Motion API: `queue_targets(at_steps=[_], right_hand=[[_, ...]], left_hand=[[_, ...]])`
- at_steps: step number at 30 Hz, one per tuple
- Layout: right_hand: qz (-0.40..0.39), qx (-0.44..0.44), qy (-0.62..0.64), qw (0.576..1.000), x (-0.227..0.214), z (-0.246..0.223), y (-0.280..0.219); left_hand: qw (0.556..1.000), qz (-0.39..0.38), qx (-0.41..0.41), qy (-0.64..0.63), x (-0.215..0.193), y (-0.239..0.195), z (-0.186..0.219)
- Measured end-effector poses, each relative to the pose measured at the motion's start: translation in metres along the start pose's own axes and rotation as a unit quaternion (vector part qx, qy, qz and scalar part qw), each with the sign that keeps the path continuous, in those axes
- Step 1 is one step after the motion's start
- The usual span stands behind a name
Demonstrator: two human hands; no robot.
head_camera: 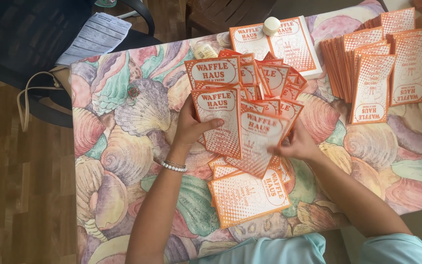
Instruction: Folding and stacking paper waffle bags on a table into organized piles.
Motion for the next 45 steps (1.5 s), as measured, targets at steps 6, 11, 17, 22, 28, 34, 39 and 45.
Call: queue_targets(at_steps=[6, 11, 17, 22, 28, 34, 39, 45], right_hand=[[0.149, 0.104, 0.036, 0.983, 0.014, -0.009, 0.013], [0.222, 0.138, 0.012, 0.965, 0.003, -0.074, 0.017], [0.258, 0.187, -0.059, 0.946, -0.117, -0.162, -0.03], [0.227, 0.192, -0.067, 0.953, -0.233, -0.144, -0.096], [0.26, 0.379, -0.104, 0.882, -0.283, -0.107, -0.112], [0.212, 0.377, -0.298, 0.851, -0.238, -0.166, -0.098], [0.342, 0.043, -0.581, 0.737, -0.255, -0.139, -0.136], [0.227, 0.175, -0.56, 0.778, -0.198, -0.14, -0.13]], left_hand=[[0.998, 0.063, -0.02, 0.012, 0.007, 0.004, -0.02], [0.994, 0.091, -0.065, -0.016, 0.054, -0.014, 0.018], [0.995, 0.057, -0.08, 0.005, 0.173, -0.061, 0.018], [0.976, 0.017, -0.19, 0.103, 0.263, -0.135, -0.025], [0.88, -0.069, -0.124, 0.454, 0.305, -0.155, -0.07], [0.812, -0.191, -0.098, 0.543, 0.308, -0.165, -0.098], [0.903, -0.163, -0.102, 0.383, 0.283, -0.16, -0.086], [0.893, -0.131, -0.17, 0.394, 0.28, -0.151, -0.113]])
Point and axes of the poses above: each hand's wrist, its own y-axis towards the middle knuckle, its own x-axis out of the palm, z = x × y, the point moved 2 cm from there along y, towards the middle knuckle, and after that the axes turned 15 degrees about z, right-handed, at the moved point
